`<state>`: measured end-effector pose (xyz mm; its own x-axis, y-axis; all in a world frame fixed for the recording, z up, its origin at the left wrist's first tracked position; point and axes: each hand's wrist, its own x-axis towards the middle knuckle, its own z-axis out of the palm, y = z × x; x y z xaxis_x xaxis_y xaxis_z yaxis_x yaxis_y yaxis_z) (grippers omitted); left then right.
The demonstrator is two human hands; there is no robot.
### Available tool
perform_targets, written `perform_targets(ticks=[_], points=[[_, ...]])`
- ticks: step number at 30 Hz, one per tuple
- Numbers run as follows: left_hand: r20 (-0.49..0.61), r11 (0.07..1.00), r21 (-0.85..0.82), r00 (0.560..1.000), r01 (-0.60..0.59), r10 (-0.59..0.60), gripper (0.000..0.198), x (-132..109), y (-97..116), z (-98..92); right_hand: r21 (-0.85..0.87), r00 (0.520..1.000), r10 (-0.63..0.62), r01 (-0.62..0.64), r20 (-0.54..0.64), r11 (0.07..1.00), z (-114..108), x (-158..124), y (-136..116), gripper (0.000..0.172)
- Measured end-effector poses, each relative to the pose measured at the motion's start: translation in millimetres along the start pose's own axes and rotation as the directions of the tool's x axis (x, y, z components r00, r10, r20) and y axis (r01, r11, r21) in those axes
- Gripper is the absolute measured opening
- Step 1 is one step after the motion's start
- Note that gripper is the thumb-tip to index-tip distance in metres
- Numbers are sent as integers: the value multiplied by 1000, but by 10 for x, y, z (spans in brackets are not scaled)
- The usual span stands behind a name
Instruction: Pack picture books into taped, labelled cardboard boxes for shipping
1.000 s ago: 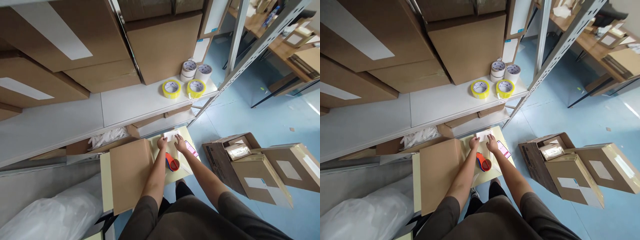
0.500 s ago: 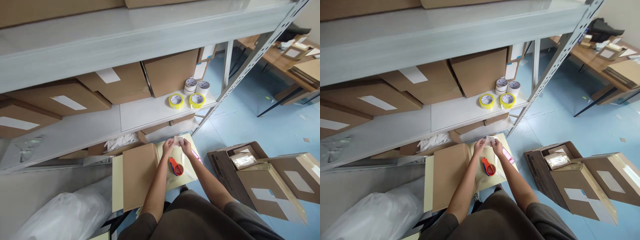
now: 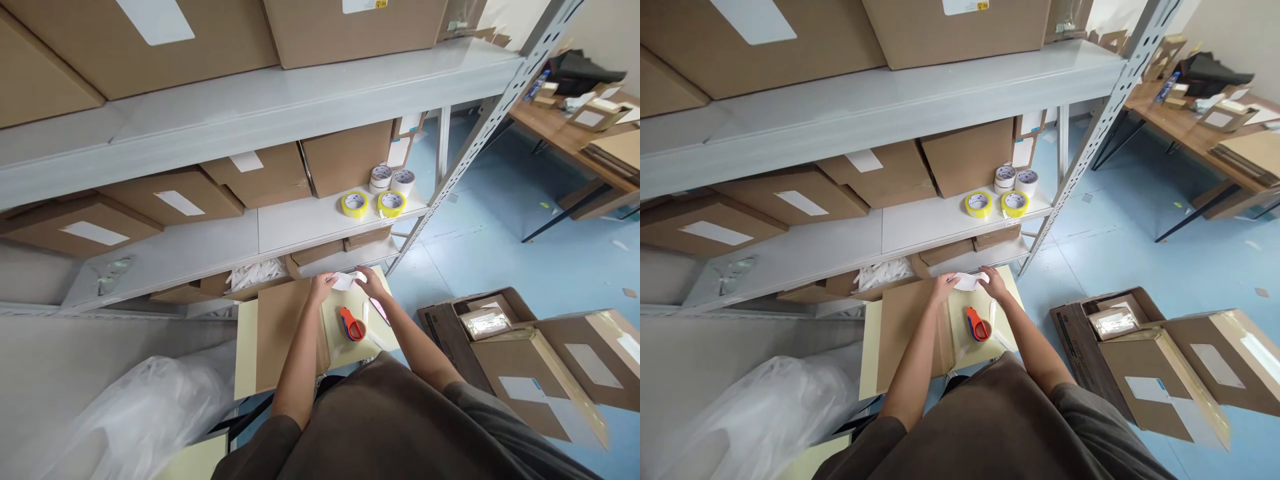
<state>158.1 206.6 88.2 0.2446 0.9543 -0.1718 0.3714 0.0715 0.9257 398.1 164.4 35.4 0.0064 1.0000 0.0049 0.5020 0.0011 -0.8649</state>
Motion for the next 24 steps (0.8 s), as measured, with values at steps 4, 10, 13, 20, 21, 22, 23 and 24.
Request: perform_targets(ticks=[4, 10, 13, 20, 21, 22, 23, 24], points=[[-91, 995, -88, 994, 48, -56, 41, -70, -10, -161, 68, 950, -21, 0, 312, 998, -111, 291, 45, 38], [-245, 972, -223, 961, 73, -128, 42, -180, -143, -210, 264, 894, 22, -155, 448, 952, -144, 388, -37, 52], [-299, 917, -384, 926, 105, -231, 48, -222, -214, -115, 294, 879, 30, -192, 476, 936, -186, 416, -84, 54], [-328, 850, -511, 884, 130, -333, 49, -301, -276, 51, 269, 837, 20, -198, 547, 943, -314, 501, -125, 55], [-330, 847, -514, 880, 137, -343, 49, -305, -273, 58, 271, 836, 15, -194, 548, 943, -325, 509, -127, 54], [-331, 844, -517, 875, 146, -354, 48, -307, -269, 64, 271, 836, 14, -193, 549, 943, -333, 517, -128, 54], [-330, 840, -520, 870, 155, -365, 48, -309, -266, 69, 268, 835, 16, -195, 550, 943, -339, 525, -130, 54], [-330, 835, -525, 865, 165, -378, 49, -312, -265, 74, 265, 833, 19, -198, 553, 944, -344, 533, -130, 53]])
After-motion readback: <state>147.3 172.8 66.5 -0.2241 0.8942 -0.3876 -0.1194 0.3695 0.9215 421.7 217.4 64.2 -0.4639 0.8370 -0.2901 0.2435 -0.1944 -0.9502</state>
